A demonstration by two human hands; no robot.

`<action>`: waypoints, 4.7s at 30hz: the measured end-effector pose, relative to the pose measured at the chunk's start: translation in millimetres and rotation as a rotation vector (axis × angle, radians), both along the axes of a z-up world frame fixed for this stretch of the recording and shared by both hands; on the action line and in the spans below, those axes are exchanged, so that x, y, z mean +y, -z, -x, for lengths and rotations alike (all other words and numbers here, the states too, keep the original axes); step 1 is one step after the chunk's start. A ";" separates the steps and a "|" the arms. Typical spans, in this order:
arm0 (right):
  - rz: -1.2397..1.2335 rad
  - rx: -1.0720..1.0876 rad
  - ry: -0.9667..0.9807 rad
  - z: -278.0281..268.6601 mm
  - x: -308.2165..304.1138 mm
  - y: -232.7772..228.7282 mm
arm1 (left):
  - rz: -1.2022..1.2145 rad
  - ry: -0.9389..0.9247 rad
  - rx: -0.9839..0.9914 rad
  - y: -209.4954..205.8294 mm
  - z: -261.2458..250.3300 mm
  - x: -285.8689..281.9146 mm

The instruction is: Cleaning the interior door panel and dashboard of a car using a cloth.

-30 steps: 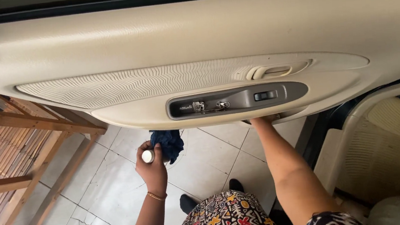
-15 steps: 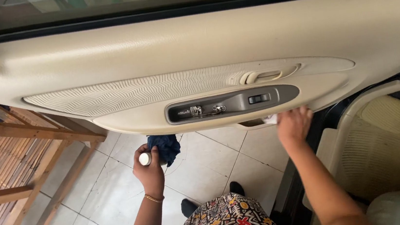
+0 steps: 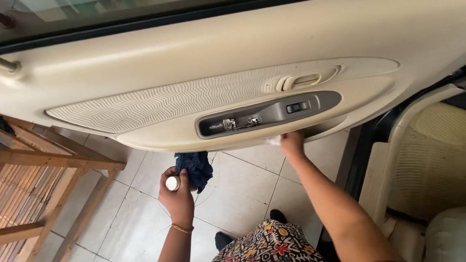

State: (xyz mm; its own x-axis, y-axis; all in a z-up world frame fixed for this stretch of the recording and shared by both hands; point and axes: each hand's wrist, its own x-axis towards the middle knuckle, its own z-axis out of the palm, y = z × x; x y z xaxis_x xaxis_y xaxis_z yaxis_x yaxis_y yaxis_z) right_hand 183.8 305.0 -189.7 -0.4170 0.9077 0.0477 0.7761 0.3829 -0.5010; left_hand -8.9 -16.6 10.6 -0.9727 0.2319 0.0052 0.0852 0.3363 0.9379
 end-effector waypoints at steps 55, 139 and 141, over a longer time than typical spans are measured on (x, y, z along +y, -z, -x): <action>-0.525 0.250 -0.518 -9.1 -63.2 -319.0 | -0.135 -0.032 0.008 -78.5 -25.5 -29.0; -0.645 0.497 -0.094 105.5 -108.5 -291.2 | -0.128 0.011 0.036 -80.9 42.8 -62.6; -0.721 0.334 -0.257 97.7 -112.9 -294.5 | -0.121 0.021 0.043 -77.1 40.0 -63.5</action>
State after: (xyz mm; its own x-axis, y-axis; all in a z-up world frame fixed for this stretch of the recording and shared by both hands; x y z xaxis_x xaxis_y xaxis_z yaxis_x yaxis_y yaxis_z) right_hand 86.1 192.1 104.8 -0.4678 0.4858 0.7383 0.4749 0.8427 -0.2536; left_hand -48.9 -80.1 87.6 -0.9661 0.2470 0.0756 0.1316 0.2186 0.9669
